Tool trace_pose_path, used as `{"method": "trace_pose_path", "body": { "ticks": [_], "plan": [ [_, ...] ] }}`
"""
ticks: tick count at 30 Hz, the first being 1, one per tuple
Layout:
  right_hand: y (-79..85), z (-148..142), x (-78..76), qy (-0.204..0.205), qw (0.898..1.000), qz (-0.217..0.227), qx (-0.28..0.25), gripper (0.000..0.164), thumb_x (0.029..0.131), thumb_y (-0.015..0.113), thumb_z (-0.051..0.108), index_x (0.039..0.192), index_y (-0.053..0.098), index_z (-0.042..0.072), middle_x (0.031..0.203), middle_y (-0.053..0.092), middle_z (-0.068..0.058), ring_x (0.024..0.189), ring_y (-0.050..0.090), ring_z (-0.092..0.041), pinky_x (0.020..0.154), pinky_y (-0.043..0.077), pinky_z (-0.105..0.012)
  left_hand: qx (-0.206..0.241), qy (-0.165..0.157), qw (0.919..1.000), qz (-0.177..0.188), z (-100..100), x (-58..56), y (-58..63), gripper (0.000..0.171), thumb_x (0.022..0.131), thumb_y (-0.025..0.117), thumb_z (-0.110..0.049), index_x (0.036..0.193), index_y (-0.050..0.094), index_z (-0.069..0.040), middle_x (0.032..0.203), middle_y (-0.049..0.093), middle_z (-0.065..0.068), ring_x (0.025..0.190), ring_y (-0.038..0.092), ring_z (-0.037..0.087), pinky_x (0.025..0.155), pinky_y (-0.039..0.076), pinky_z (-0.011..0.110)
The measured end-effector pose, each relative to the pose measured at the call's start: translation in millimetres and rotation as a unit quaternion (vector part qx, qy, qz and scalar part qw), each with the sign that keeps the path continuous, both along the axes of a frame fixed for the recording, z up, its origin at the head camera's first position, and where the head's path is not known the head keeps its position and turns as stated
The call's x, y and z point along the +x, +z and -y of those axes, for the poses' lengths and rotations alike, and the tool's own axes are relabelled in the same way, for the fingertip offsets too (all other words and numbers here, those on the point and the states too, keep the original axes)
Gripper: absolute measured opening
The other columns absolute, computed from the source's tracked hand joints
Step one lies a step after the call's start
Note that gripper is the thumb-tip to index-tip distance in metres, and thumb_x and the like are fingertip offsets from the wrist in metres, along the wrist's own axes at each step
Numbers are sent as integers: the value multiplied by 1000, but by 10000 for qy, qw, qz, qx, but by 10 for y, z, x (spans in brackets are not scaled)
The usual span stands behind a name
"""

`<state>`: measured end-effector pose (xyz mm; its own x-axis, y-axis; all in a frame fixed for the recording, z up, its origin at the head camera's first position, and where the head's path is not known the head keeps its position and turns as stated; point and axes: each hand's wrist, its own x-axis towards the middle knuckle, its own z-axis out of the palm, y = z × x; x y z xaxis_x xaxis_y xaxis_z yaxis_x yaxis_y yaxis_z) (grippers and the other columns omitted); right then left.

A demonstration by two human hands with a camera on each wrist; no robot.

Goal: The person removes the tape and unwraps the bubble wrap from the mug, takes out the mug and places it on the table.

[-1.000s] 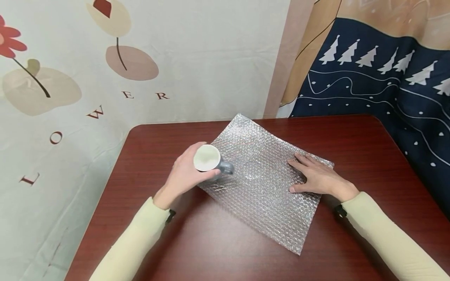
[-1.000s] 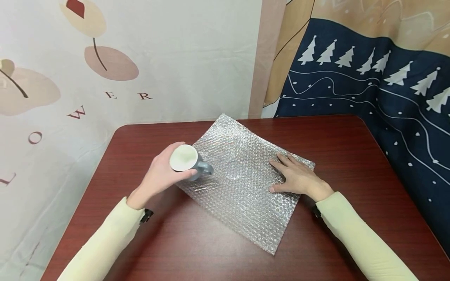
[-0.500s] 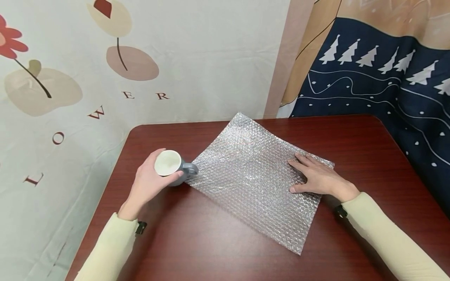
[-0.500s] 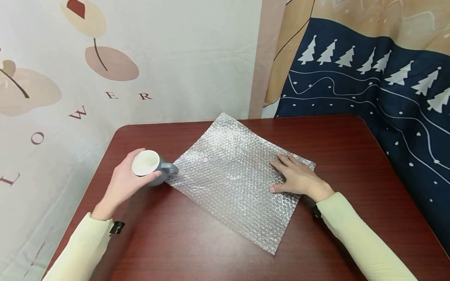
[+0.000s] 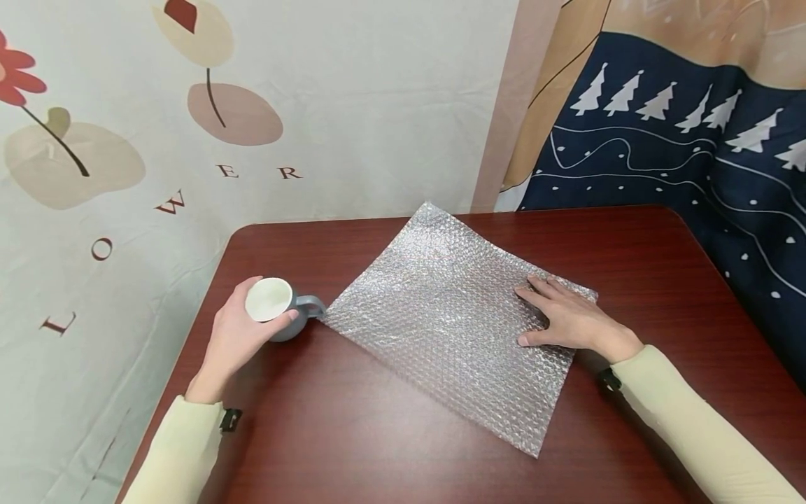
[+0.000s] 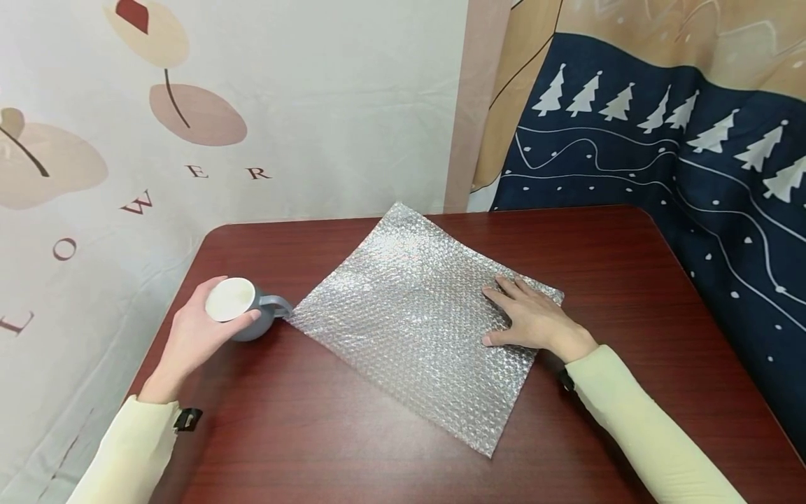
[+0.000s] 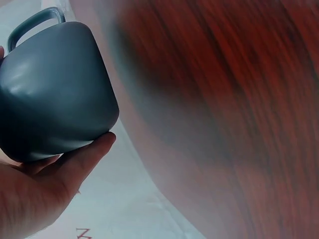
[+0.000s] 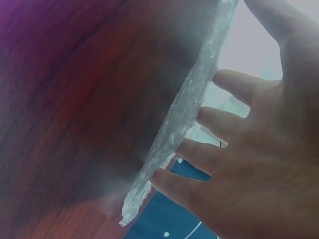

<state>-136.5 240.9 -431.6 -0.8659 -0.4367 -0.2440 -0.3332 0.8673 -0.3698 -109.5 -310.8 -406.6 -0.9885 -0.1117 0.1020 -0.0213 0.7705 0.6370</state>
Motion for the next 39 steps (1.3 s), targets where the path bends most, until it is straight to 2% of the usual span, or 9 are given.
{"method": "trace_pose_path", "body": {
  "ticks": [15, 21, 25, 27, 30, 32, 34, 36, 39],
  "plan": [
    [6, 22, 10, -8, 10000, 13, 5, 100, 82, 78, 61, 159, 41, 10, 165, 24, -28, 149, 18, -58, 109, 21, -84, 52, 172, 9996, 223, 143, -45, -77, 87, 88, 80, -43, 154, 38, -3, 135, 55, 25, 115, 54, 42, 90, 46, 56],
    [15, 2, 19, -13, 10000, -22, 17, 101, 82, 77, 63, 159, 42, 9, 165, 25, -29, 148, 19, -58, 108, 22, -83, 122, -40, 9991, 404, 152, -80, -68, 94, 89, 80, -43, 158, 31, -2, 141, 50, 27, 120, 51, 43, 93, 45, 58],
    [15, -2, 35, -40, 9999, -51, 90, 102, 82, 76, 66, 158, 42, 8, 164, 26, -30, 148, 21, -58, 108, 23, -84, 10, -225, 9988, 437, 145, -91, -55, 104, 88, 81, -43, 163, 22, -1, 154, 37, 30, 131, 43, 47, 98, 43, 66],
    [23, -2, 50, -70, 9998, -74, 143, 101, 82, 76, 66, 158, 43, 9, 164, 27, -30, 147, 22, -58, 106, 24, -84, -91, -171, 9997, 134, 117, -85, -50, 103, 88, 82, -40, 163, 24, -1, 159, 31, 28, 140, 36, 47, 103, 40, 70],
    [49, -2, 80, -109, 9995, -143, 258, 99, 82, 75, 66, 157, 45, 10, 162, 31, -30, 145, 27, -58, 102, 27, -86, -120, 18, 9960, -885, 17, -69, -40, 86, 87, 81, -32, 157, 40, -2, 163, 30, 22, 151, 25, 42, 112, 34, 69],
    [76, 0, 106, -163, 9991, -192, 345, 96, 82, 76, 64, 156, 47, 11, 160, 34, -30, 142, 31, -58, 98, 31, -88, -112, 25, 9854, -1698, -116, -61, -17, 68, 87, 78, -24, 147, 53, -2, 161, 35, 19, 154, 23, 39, 116, 32, 65],
    [98, 10, 132, -175, 9986, -248, 433, 94, 82, 77, 62, 155, 49, 10, 158, 37, -30, 138, 36, -58, 96, 36, -85, -163, -220, 9709, -2380, -277, -61, 5, 55, 87, 75, -17, 137, 61, -1, 158, 41, 19, 153, 26, 40, 119, 30, 61],
    [113, 30, 159, -167, 9982, -306, 483, 91, 82, 79, 59, 152, 52, 9, 155, 40, -31, 132, 41, -57, 95, 42, -80, -306, -599, 9620, -2645, -466, -56, 30, 49, 86, 73, -14, 132, 64, 0, 154, 45, 21, 150, 32, 42, 120, 31, 59],
    [125, 70, 209, -99, 9977, -418, 517, 86, 83, 80, 55, 149, 55, 7, 150, 45, -31, 123, 48, -53, 94, 49, -69, -577, -1212, 9611, -2413, -746, -48, 25, 47, 88, 72, -16, 131, 64, 1, 149, 50, 22, 144, 41, 43, 116, 36, 58]
  ]
}}
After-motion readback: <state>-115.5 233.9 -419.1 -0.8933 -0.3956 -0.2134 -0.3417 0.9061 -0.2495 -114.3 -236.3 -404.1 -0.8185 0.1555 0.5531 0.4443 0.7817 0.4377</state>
